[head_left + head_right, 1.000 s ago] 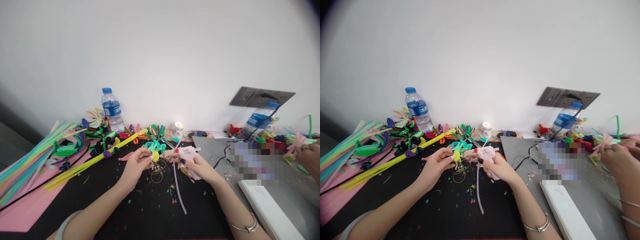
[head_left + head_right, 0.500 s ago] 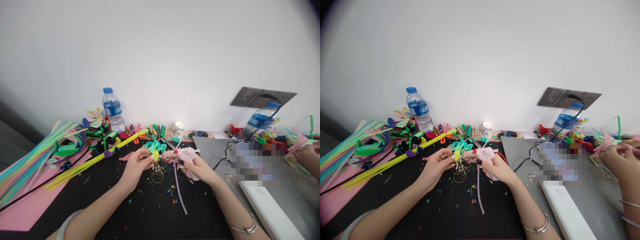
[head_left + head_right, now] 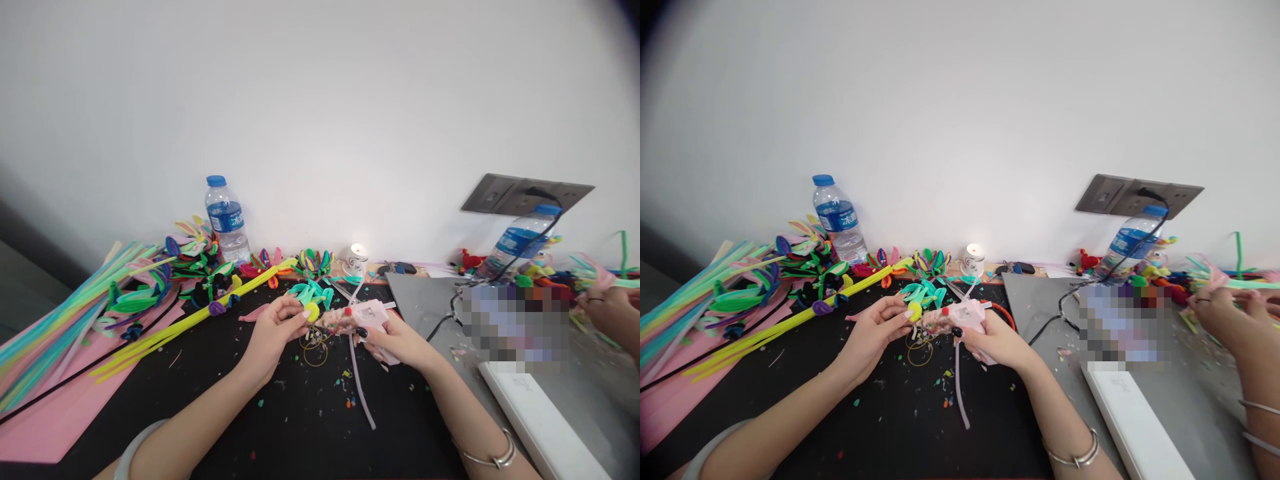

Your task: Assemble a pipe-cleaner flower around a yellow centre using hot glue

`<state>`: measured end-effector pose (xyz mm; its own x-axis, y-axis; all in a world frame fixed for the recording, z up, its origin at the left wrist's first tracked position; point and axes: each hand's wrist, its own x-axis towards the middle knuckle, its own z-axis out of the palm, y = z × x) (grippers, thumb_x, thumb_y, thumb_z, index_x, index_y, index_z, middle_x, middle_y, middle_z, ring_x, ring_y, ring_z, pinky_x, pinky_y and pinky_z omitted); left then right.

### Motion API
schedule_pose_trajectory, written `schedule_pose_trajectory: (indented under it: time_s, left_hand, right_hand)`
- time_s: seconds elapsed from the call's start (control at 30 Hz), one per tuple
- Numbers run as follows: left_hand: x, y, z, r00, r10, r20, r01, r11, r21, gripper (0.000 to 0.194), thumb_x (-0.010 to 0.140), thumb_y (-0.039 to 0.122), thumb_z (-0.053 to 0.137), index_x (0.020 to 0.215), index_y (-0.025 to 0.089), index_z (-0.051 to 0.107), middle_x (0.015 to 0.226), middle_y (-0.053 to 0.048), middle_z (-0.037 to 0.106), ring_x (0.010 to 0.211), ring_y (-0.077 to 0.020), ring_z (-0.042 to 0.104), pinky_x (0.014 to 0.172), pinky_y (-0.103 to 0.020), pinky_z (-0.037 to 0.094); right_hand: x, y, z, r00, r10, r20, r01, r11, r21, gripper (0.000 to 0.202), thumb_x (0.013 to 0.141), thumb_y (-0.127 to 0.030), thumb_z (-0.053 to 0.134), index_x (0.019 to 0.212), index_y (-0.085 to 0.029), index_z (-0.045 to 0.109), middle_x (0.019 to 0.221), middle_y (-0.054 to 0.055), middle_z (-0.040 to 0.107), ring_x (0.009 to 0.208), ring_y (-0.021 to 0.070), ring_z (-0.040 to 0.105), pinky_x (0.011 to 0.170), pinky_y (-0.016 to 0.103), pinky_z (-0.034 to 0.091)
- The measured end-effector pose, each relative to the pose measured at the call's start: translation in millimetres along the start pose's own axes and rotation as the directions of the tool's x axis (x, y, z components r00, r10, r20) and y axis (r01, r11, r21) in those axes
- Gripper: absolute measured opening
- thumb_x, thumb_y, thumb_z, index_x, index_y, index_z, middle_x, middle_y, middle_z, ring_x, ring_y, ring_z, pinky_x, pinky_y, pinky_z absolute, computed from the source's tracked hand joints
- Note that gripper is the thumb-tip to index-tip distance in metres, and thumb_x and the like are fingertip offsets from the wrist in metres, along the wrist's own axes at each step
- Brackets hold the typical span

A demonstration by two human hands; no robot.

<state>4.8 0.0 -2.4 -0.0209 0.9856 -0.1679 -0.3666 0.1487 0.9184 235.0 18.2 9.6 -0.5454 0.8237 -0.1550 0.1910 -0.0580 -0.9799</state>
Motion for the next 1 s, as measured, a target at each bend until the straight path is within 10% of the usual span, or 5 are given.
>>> schedule_pose_trajectory:
  time_s: [0.2, 0.33, 0.5, 0.8, 1.0]
  left_hand:
    - [0.7, 0.4, -2.5, 1.0, 0.005, -0.01, -0.005, 0.999, 0.034, 0.028, 0.065, 0.029, 0.074, 0.085, 0.018, 0.059, 0.077, 0.001, 0.064, 0.076, -0.0136, 0.064, 0.067, -0.023, 0.052]
    - [1.3, -0.5, -3.9, 1.0, 0.018, -0.015, -0.017, 0.998, 0.058, 0.026, 0.065, 0.029, 0.074, 0.085, 0.017, 0.06, 0.078, 0.0, 0.064, 0.075, -0.014, 0.064, 0.067, -0.024, 0.052]
    - [1.9, -2.4, -4.7, 0.999, 0.032, -0.007, -0.032, 0.996, 0.083, 0.024, 0.065, 0.029, 0.074, 0.08, 0.016, 0.061, 0.079, -0.001, 0.064, 0.076, -0.0145, 0.064, 0.066, -0.024, 0.053]
    - [1.2, -3.6, -5.4, 0.999, 0.031, -0.016, -0.028, 0.992, 0.125, 0.023, 0.065, 0.03, 0.075, 0.076, 0.015, 0.062, 0.079, -0.002, 0.065, 0.074, -0.0138, 0.064, 0.066, -0.023, 0.053]
    - [0.2, -0.9, -3.4, 0.999, 0.037, 0.0, -0.036, 0.986, 0.164, 0.024, 0.063, 0.032, 0.075, 0.074, 0.015, 0.063, 0.078, -0.003, 0.067, 0.072, -0.0166, 0.065, 0.066, -0.027, 0.052]
  right_hand:
    - [0.7, -5.8, -12.4, 0.949, -0.096, -0.301, 0.026, 0.973, -0.229, 0.025, 0.083, -0.038, 0.046, 0.086, -0.015, 0.054, 0.052, -0.004, 0.044, 0.043, 0.0093, 0.038, 0.042, 0.022, 0.03]
    - [4.1, -8.6, -20.5, 0.79, -0.278, -0.546, -0.156, 0.77, -0.618, 0.02, 0.079, -0.029, 0.047, 0.086, -0.016, 0.061, 0.063, 0.0, 0.056, 0.058, 0.0154, 0.05, 0.053, 0.025, 0.034]
    - [5.0, 2.4, -35.4, 0.634, -0.301, -0.713, -0.47, 0.582, -0.664, 0.031, 0.079, -0.031, 0.047, 0.104, -0.016, 0.058, 0.091, 0.01, 0.064, 0.078, 0.0235, 0.059, 0.063, 0.028, 0.038]
    - [2.3, 27.7, -61.3, 0.593, -0.271, -0.758, -0.703, 0.284, -0.652, 0.029, 0.08, -0.026, 0.048, 0.1, -0.008, 0.059, 0.09, 0.021, 0.059, 0.089, 0.032, 0.054, 0.072, 0.038, 0.038]
    - [6.0, 20.9, -53.5, 0.54, -0.494, -0.681, -0.567, 0.385, -0.728, 0.034, 0.08, -0.03, 0.049, 0.107, -0.011, 0.06, 0.102, 0.02, 0.058, 0.099, 0.0331, 0.049, 0.084, 0.045, 0.036]
